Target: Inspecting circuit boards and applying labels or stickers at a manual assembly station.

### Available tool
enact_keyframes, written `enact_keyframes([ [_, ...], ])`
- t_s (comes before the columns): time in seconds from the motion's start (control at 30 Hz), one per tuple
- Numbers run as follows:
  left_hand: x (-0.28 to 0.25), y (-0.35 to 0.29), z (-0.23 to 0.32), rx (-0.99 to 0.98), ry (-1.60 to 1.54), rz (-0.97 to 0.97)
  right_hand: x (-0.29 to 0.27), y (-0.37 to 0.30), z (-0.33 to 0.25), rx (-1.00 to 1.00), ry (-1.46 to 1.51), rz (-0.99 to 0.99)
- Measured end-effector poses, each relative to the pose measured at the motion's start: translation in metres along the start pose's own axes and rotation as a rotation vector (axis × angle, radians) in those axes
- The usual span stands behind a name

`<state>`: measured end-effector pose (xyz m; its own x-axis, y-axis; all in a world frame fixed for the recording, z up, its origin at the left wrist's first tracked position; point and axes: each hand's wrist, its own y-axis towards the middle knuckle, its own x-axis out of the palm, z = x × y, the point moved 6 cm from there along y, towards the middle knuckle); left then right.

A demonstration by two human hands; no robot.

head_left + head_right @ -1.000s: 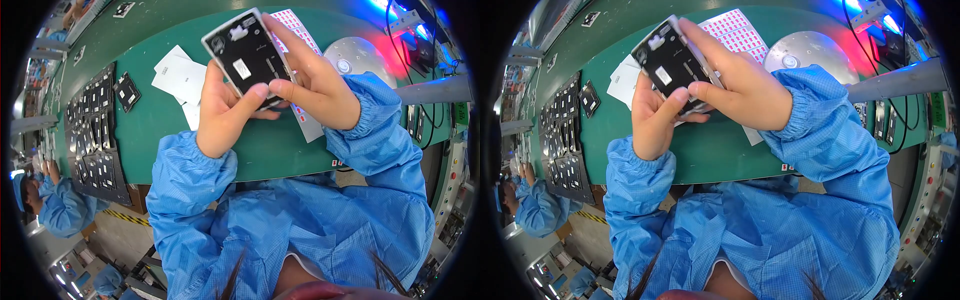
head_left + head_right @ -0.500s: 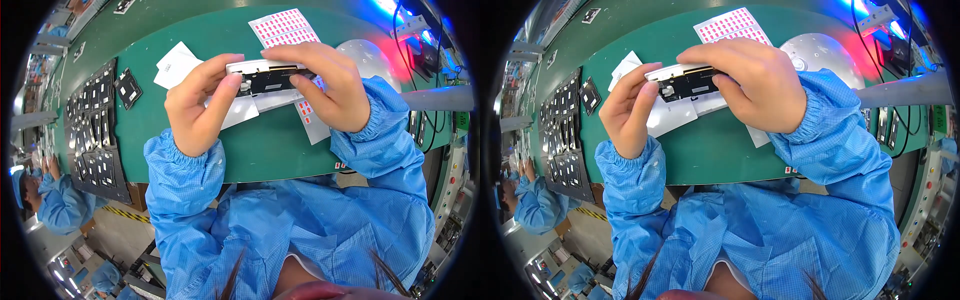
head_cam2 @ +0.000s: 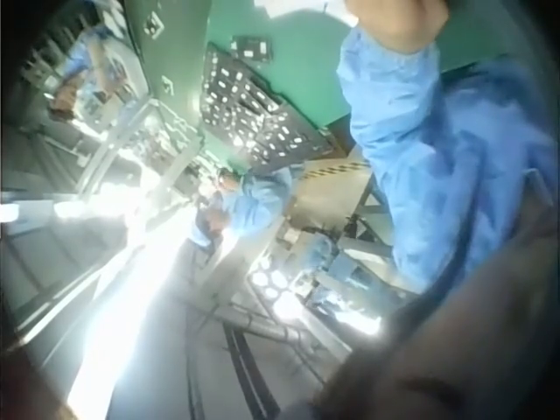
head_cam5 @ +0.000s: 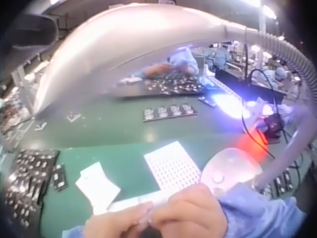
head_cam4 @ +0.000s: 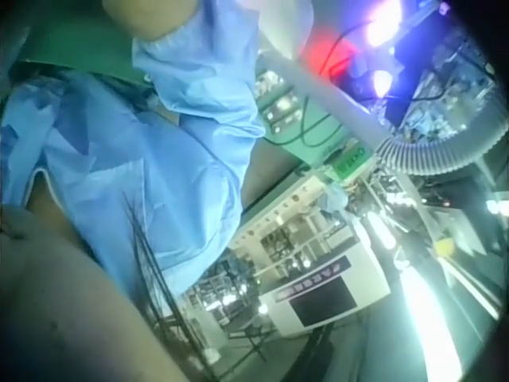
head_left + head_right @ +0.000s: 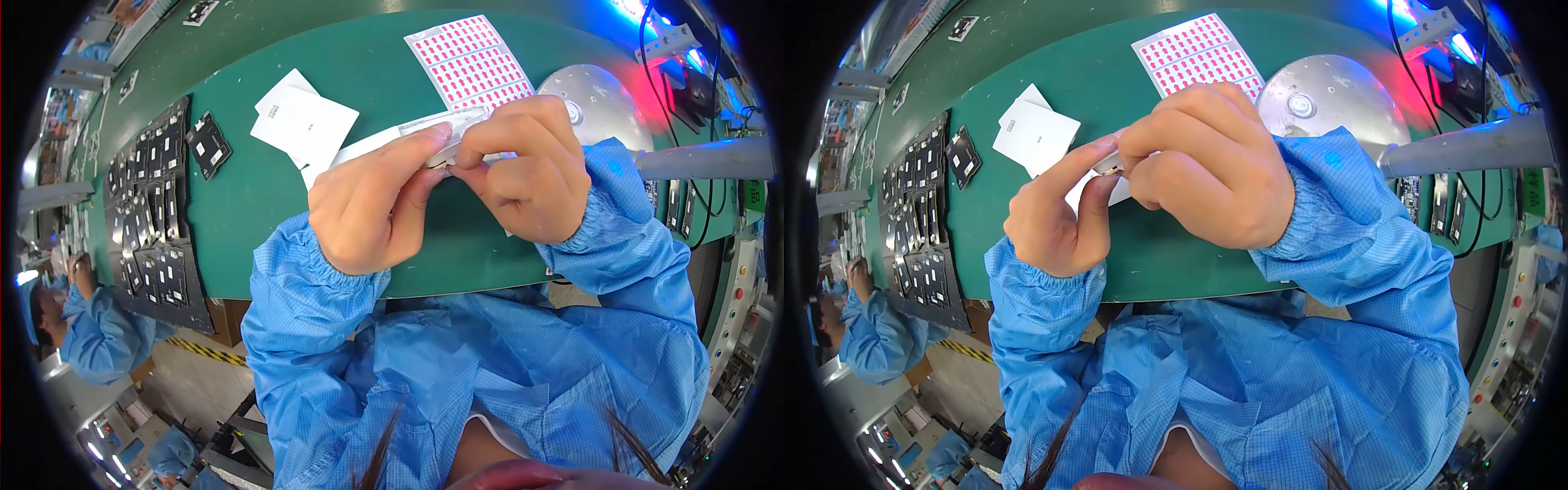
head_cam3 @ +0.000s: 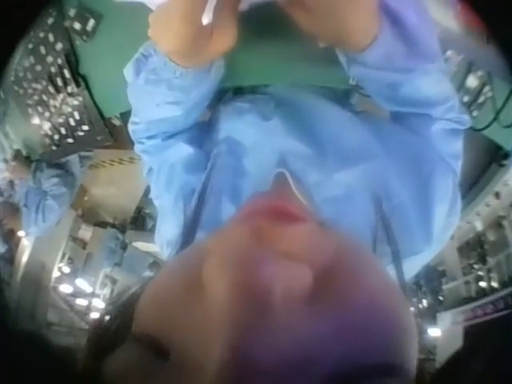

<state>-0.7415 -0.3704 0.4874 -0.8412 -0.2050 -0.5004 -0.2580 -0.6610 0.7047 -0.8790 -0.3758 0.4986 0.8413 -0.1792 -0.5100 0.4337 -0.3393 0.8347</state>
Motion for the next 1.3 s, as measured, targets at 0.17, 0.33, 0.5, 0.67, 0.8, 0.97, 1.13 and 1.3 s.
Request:
enact_keyframes([
  [0.17, 0.003, -0.003, 0.002, 0.093, 0.032, 0.019, -0.001, -0.003, 0.001, 0.093, 0.061, -0.071],
  [0.33, 0.005, -0.002, 0.002, 0.189, 0.131, 0.053, 0.004, 0.0, 0.005, 0.19, 0.15, -0.072],
  [0.5, 0.007, 0.002, 0.002, 0.198, 0.197, 0.063, 0.006, 0.0, 0.009, 0.221, 0.142, -0.073],
  [0.67, 0.002, 0.002, 0.006, 0.217, 0.107, 0.112, 0.0, 0.005, 0.004, 0.212, 0.218, -0.018],
  [0.8, -0.003, -0.004, 0.014, 0.228, -0.012, 0.163, -0.021, 0.011, -0.008, 0.134, 0.181, 0.068],
  [0.97, -0.002, -0.001, 0.028, 0.215, -0.035, 0.169, -0.03, 0.009, -0.015, -0.009, 0.02, 0.108],
  [1.13, -0.002, 0.003, 0.03, 0.271, -0.003, 0.171, -0.033, 0.012, -0.015, -0.03, 0.017, 0.131],
  [1.3, -0.004, 0.009, 0.034, 0.325, 0.095, 0.144, -0.033, 0.012, -0.012, -0.086, -0.054, 0.103],
])
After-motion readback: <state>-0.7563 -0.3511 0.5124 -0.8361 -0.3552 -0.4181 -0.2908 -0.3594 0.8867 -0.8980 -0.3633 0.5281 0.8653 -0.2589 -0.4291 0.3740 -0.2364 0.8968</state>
